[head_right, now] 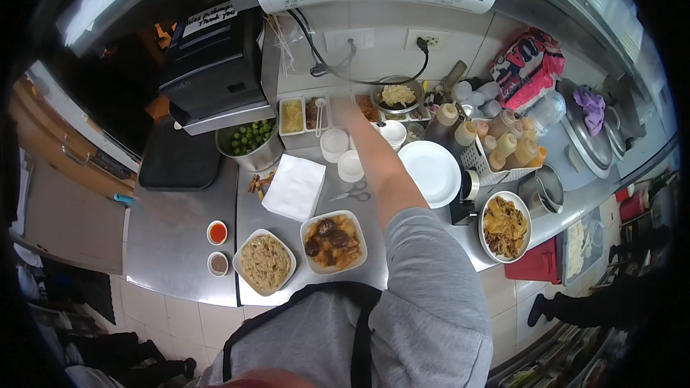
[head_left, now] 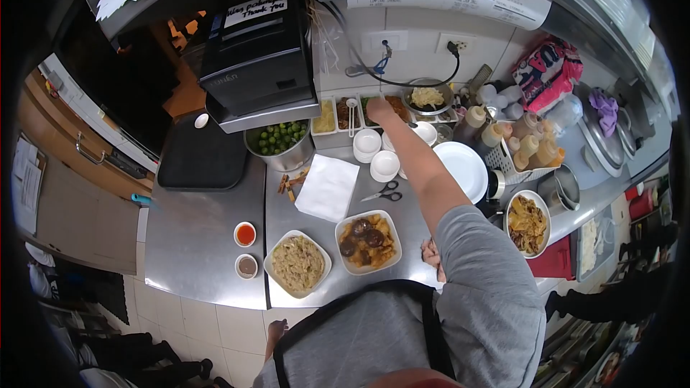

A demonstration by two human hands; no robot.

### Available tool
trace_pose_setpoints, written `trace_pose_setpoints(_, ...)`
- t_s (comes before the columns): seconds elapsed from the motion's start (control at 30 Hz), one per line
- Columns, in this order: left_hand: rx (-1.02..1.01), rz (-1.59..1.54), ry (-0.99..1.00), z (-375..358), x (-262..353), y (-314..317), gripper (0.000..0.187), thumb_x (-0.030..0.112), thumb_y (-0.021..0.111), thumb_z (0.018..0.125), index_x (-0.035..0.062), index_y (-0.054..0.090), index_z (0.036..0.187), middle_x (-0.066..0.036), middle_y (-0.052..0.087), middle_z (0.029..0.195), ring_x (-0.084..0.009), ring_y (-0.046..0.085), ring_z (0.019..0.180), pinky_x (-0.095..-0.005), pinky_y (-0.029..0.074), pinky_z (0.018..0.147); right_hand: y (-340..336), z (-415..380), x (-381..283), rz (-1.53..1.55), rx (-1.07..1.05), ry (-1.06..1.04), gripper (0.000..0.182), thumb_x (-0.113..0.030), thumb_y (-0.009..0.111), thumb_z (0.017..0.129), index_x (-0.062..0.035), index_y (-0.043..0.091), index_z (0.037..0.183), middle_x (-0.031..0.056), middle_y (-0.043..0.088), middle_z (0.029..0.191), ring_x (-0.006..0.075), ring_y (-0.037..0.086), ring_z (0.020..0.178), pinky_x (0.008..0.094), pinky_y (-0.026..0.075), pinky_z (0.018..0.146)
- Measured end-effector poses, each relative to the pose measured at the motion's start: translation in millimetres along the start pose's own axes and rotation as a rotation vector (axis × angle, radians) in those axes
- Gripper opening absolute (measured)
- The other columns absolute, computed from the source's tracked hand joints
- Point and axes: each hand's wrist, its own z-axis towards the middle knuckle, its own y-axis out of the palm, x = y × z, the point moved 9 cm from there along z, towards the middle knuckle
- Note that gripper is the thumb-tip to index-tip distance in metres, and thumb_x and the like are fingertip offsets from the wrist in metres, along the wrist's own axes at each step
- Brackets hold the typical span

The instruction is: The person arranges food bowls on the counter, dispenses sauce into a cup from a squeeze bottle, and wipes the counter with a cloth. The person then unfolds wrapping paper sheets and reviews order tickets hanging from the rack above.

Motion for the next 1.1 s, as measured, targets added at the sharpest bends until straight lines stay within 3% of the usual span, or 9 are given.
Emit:
trace_pose_setpoints(0.07, -0.051, -0.905, -0.877, -28.7, -58.6, 39.5, 0.021, 0.023, 0.055, 0.080, 0.0046, 0.062, 0.088, -0.013, 0.065, 0.076, -0.0238, 0.064, 0.064, -0.0316, 0.051, 0.055, 15.4, 15.3, 29.8, 0.032, 0.108, 0.124, 0.018, -0.014, 0.056, 0.071, -0.0006, 0.066, 0.078, 0.0210, 0.062, 0.086, 0.0334, 0.061, 0.080, 0.0377, 0.050, 0.073)
trace_pose_setpoints(0.2, -0.084, -0.850, -0.853, -24.6, -56.5, 37.9, 0.027, 0.027, 0.053, 0.082, 0.0035, 0.062, 0.092, -0.013, 0.066, 0.077, -0.0233, 0.064, 0.064, -0.0333, 0.051, 0.056, 62.7, 48.7, 73.2, 0.032, 0.131, 0.081, 0.013, -0.008, 0.059, 0.072, 0.0044, 0.063, 0.074, 0.0205, 0.063, 0.081, 0.0329, 0.062, 0.074, 0.0340, 0.052, 0.073)
trace_pose_setpoints(0.27, -0.112, -0.401, -0.443, -4.8, -32.0, 17.5, 0.028, 0.029, 0.051, 0.082, 0.0043, 0.062, 0.086, -0.014, 0.065, 0.075, -0.0259, 0.064, 0.065, -0.0373, 0.050, 0.057, 105.8, 67.8, 131.5, 0.798, 0.316, 0.301, 0.008, 0.001, 0.061, 0.073, 0.0062, 0.062, 0.079, 0.0177, 0.062, 0.085, 0.0278, 0.061, 0.076, 0.0296, 0.053, 0.072)
trace_pose_setpoints(0.37, -0.123, 0.106, -0.071, 2.7, 1.7, 7.7, 0.026, 0.030, 0.051, 0.081, 0.0063, 0.061, 0.085, -0.014, 0.064, 0.073, -0.0288, 0.063, 0.067, -0.0409, 0.049, 0.058, 87.3, 47.3, 117.2, 1.195, 0.353, 0.279, 0.019, 0.011, 0.057, 0.074, 0.0082, 0.058, 0.093, 0.0165, 0.059, 0.091, 0.0249, 0.059, 0.083, 0.0292, 0.053, 0.076)
trace_pose_setpoints(0.4, -0.121, 0.109, -0.069, 3.7, 0.2, 8.6, 0.026, 0.030, 0.051, 0.081, 0.0063, 0.061, 0.085, -0.014, 0.064, 0.073, -0.0288, 0.063, 0.067, -0.0409, 0.049, 0.058, 71.6, 31.1, 111.0, 1.197, 0.356, 0.278, 0.019, 0.011, 0.057, 0.074, 0.0082, 0.058, 0.093, 0.0165, 0.059, 0.091, 0.0249, 0.059, 0.083, 0.0292, 0.053, 0.076)
trace_pose_setpoints(0.47, -0.155, 0.075, -0.047, 9.0, 4.5, 9.5, 0.024, 0.029, 0.053, 0.078, 0.0083, 0.059, 0.087, -0.013, 0.063, 0.070, -0.0302, 0.062, 0.068, -0.0421, 0.048, 0.057, 44.2, -16.2, 73.7, 2.053, 0.200, 0.321, 0.027, 0.007, 0.054, 0.079, 0.0079, 0.052, 0.106, 0.0176, 0.056, 0.101, 0.0247, 0.057, 0.091, 0.0292, 0.051, 0.081)
trace_pose_setpoints(0.77, -0.088, 0.145, 0.066, 35.8, 18.6, 19.4, 0.026, 0.030, 0.050, 0.080, 0.0069, 0.060, 0.085, -0.016, 0.060, 0.065, -0.0312, 0.059, 0.059, -0.0433, 0.047, 0.052, -113.1, -228.7, 194.9, 1.690, 0.515, 0.347, 0.020, 0.001, 0.053, 0.082, 0.0065, 0.054, 0.101, 0.0151, 0.059, 0.097, 0.0236, 0.060, 0.087, 0.0288, 0.051, 0.078)
trace_pose_setpoints(0.97, -0.297, 0.311, 0.156, 77.3, 38.3, 55.1, 0.028, 0.026, 0.046, 0.087, 0.0014, 0.057, 0.087, -0.017, 0.058, 0.066, -0.0288, 0.059, 0.061, -0.0399, 0.048, 0.054, -243.9, -421.7, 279.2, 0.195, 0.739, 0.690, 0.015, -0.006, 0.061, 0.070, -0.0048, 0.068, 0.084, 0.0137, 0.065, 0.074, 0.0220, 0.062, 0.064, 0.0306, 0.048, 0.064)
trace_pose_setpoints(1.1, -0.268, -0.204, -0.167, 106.9, 46.1, 58.2, 0.025, 0.024, 0.049, 0.086, 0.0006, 0.056, 0.091, -0.016, 0.058, 0.071, -0.0269, 0.059, 0.063, -0.0385, 0.048, 0.054, -237.7, -485.6, 317.2, 0.113, 0.721, 0.757, 0.018, -0.008, 0.062, 0.067, -0.0087, 0.068, 0.084, 0.0169, 0.063, 0.077, 0.0262, 0.062, 0.069, 0.0335, 0.048, 0.067)
